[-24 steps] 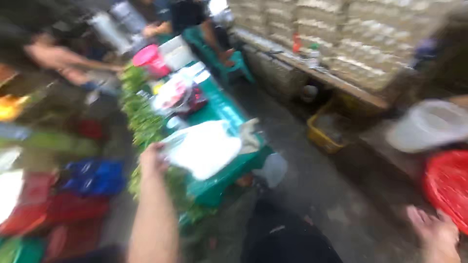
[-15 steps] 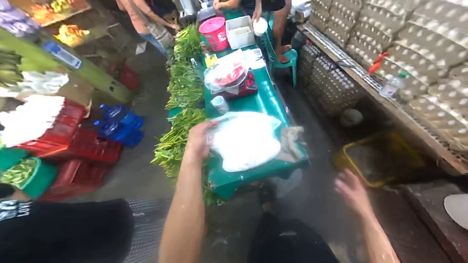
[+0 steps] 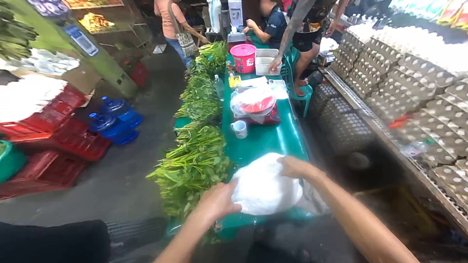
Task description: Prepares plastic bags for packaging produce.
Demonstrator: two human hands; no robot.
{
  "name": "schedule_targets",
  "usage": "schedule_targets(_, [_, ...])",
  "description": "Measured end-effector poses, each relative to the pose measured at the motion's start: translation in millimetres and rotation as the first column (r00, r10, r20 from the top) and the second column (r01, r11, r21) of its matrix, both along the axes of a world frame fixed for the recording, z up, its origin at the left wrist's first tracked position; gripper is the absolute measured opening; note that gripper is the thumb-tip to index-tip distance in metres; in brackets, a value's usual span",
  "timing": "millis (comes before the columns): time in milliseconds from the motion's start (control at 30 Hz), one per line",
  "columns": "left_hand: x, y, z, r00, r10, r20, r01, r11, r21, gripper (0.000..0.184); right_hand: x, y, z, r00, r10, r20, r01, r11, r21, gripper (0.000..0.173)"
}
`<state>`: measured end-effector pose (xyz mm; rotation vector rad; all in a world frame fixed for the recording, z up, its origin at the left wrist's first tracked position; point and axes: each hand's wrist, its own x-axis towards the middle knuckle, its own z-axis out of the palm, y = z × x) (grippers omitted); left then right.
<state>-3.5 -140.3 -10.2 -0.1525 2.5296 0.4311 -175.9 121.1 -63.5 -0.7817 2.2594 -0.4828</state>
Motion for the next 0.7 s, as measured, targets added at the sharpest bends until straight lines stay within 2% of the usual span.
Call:
schedule_targets(33, [-1.0, -4.4, -4.7, 0.999, -0.030, 0.011, 0.031, 0.999, -0.026, 0.050, 3.6, 0.0, 5.9, 0.999, 0.049, -0.023, -0.049, 0.999, 0.013, 0.038])
schedule_targets(67, [-1.9, -8.9, -7.3, 0.999, -0.047, -0.003, 0.047, 0.999, -0.024, 0.033, 8.5, 2.8, 10.6, 0.995, 0.080, -0.068, -0.081, 0.997, -0.016, 0.029])
schedule_targets(133, [0.9, -18.0, -13.5, 0.979, 0.010, -0.202, 0.012, 0.994, 0.109, 0.031, 19.4, 15.7, 16.8, 0.978, 0.084, -0.193, -0.117, 0.979, -0.168, 0.023])
schedule_targets(200, [1.1, -21.4, -20.0, 0.873, 0.197, -0.446, -0.012, 0.923, 0.384, 0.025, 24.5, 28.3, 14.5, 0.971, 0.008, -0.241, -0.111, 0.902, -0.418, 0.021])
schedule_targets(267, [-6.7, -12.2, -27.1, 0.782, 0.414, -0.466, 0.013, 0.737, 0.676, 0.023, 26.7, 32.4, 9.6, 0.985, -0.104, -0.136, -0.001, 0.790, -0.614, 0.026])
schedule_targets(333, [-15.9, 11.4, -36.2, 0.716, 0.651, -0.253, -0.041, 0.400, 0.915, 0.027, 36.5, 26.5, 8.5, 0.965, -0.260, -0.016, 0.182, 0.717, -0.673, 0.027])
schedule_targets(367, [-21.8, 25.2, -37.4, 0.675, 0.726, -0.131, -0.086, 0.253, 0.964, 0.026, 41.3, 24.5, 9.3, 0.951, -0.310, 0.006, 0.234, 0.706, -0.668, 0.029])
schedule_targets(400, [-27.4, 37.3, -35.9, 0.634, 0.772, -0.039, -0.122, 0.150, 0.981, 0.028, 46.1, 23.6, 10.7, 0.938, -0.347, -0.004, 0.259, 0.709, -0.656, 0.032])
schedule_targets(467, [-41.0, 52.5, -23.8, 0.540, 0.838, 0.076, -0.177, 0.024, 0.984, 0.031, 51.4, 20.3, 15.9, 0.909, -0.411, -0.070, 0.274, 0.716, -0.642, 0.034])
schedule_targets(567, [-69.9, 50.8, 14.0, 0.442, 0.892, 0.096, -0.198, -0.007, 0.980, 0.023, 41.2, 5.0, 34.7, 0.825, -0.555, -0.104, 0.310, 0.599, -0.738, 0.034])
schedule_targets(633, [-81.7, 46.4, 41.6, 0.425, 0.901, 0.084, -0.183, -0.005, 0.983, 0.021, 37.0, -7.3, 57.5, 0.772, -0.632, -0.066, 0.301, 0.455, -0.838, 0.031])
schedule_targets(700, [-85.2, 44.7, 64.7, 0.447, 0.894, 0.033, -0.085, 0.006, 0.996, 0.021, 34.7, -13.5, 87.3, 0.741, -0.671, -0.019, 0.244, 0.295, -0.924, 0.027])
